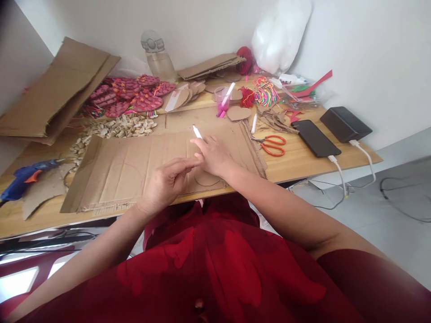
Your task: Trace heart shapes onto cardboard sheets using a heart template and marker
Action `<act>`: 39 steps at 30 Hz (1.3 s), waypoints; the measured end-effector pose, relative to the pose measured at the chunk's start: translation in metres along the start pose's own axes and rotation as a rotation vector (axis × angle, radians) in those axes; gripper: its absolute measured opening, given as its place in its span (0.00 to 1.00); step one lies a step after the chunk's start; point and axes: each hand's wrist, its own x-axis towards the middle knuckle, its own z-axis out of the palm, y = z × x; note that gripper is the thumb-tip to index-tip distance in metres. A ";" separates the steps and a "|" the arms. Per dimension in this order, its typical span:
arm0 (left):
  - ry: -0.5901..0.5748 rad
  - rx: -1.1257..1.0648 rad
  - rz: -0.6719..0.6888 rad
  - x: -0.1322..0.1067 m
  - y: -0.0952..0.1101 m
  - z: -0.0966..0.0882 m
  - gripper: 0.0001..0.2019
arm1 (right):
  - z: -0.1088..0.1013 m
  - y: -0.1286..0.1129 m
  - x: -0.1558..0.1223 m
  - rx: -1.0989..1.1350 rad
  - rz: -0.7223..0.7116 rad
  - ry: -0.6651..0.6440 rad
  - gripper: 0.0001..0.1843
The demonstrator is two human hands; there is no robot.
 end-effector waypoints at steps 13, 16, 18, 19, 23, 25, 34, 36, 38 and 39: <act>-0.084 0.236 0.006 0.004 -0.003 -0.006 0.09 | 0.004 0.006 0.000 0.065 -0.031 0.072 0.25; -0.169 0.168 0.135 0.004 -0.009 0.008 0.10 | 0.004 0.008 0.000 0.102 -0.031 0.079 0.25; -0.206 0.154 0.154 0.005 -0.013 0.015 0.11 | 0.003 0.008 0.001 0.132 -0.015 0.074 0.25; -0.230 0.165 0.152 0.006 -0.014 0.017 0.11 | 0.003 0.007 0.001 0.152 -0.004 0.075 0.25; -0.398 0.277 0.153 0.010 -0.015 0.018 0.17 | -0.003 0.007 0.002 0.322 0.042 0.135 0.22; -0.498 0.361 0.149 0.012 -0.014 0.017 0.22 | -0.010 0.013 0.001 0.451 0.082 0.174 0.19; -0.514 0.382 0.110 0.015 -0.014 0.020 0.21 | -0.069 0.055 -0.063 0.649 0.263 0.341 0.20; -0.505 0.379 0.120 0.015 -0.014 0.021 0.21 | -0.077 0.050 -0.083 0.609 0.267 0.315 0.17; -0.485 0.377 0.132 0.014 -0.013 0.023 0.20 | -0.079 0.043 -0.098 0.534 0.232 0.262 0.17; -0.474 0.378 0.138 0.013 -0.012 0.024 0.20 | -0.078 0.041 -0.103 0.505 0.208 0.229 0.20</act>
